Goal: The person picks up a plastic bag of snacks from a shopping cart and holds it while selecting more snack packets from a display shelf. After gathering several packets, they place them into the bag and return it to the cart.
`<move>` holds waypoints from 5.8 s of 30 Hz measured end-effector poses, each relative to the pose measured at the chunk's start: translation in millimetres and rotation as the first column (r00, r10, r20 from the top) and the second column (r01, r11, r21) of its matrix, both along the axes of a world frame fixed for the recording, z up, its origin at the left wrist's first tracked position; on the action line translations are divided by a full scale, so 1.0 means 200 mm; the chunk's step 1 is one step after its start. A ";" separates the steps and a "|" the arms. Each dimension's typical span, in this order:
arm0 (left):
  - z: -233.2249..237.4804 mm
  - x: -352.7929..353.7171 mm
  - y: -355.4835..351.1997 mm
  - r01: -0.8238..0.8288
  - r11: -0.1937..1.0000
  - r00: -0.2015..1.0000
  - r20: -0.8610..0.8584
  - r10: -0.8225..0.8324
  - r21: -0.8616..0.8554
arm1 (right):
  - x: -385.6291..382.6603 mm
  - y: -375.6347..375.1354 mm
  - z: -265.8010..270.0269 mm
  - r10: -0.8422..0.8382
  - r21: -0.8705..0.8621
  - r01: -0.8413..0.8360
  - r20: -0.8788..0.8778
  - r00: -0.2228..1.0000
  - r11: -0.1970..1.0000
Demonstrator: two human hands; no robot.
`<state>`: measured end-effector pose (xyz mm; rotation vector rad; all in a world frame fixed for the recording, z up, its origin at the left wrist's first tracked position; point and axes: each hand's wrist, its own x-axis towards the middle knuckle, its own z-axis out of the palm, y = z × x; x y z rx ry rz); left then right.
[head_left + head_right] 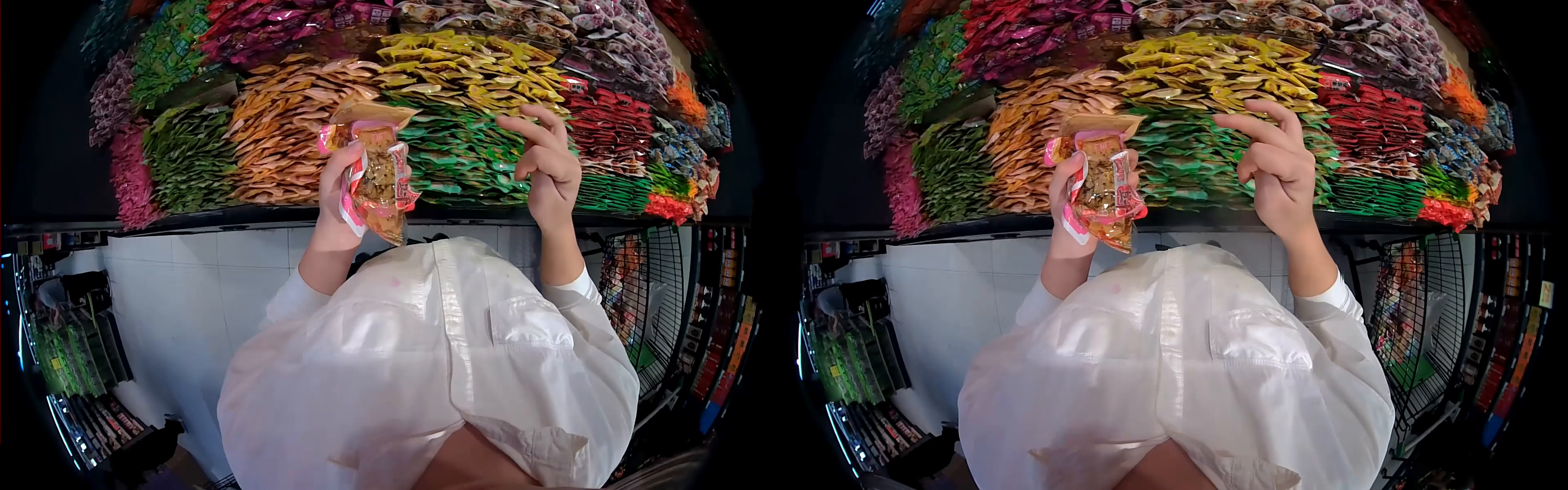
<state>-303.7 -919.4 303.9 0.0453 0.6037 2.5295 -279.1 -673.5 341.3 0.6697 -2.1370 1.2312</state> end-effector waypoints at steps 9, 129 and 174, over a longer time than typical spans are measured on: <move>0.05 0.08 -0.18 -0.123 0.990 0.992 0.003 0.124 -0.069 | -0.18 -0.31 0.13 0.273 -0.004 -0.275 0.125 0.954 0.961; -0.17 -0.39 -1.33 -0.106 0.983 0.979 -0.187 0.077 -0.151 | -0.49 -1.37 -0.34 -0.544 0.589 0.607 -0.311 0.779 0.534; 0.00 -0.42 -1.30 -0.454 0.888 0.888 0.124 0.443 0.072 | -0.38 -1.96 -0.07 0.140 0.057 -0.133 -0.154 0.978 0.990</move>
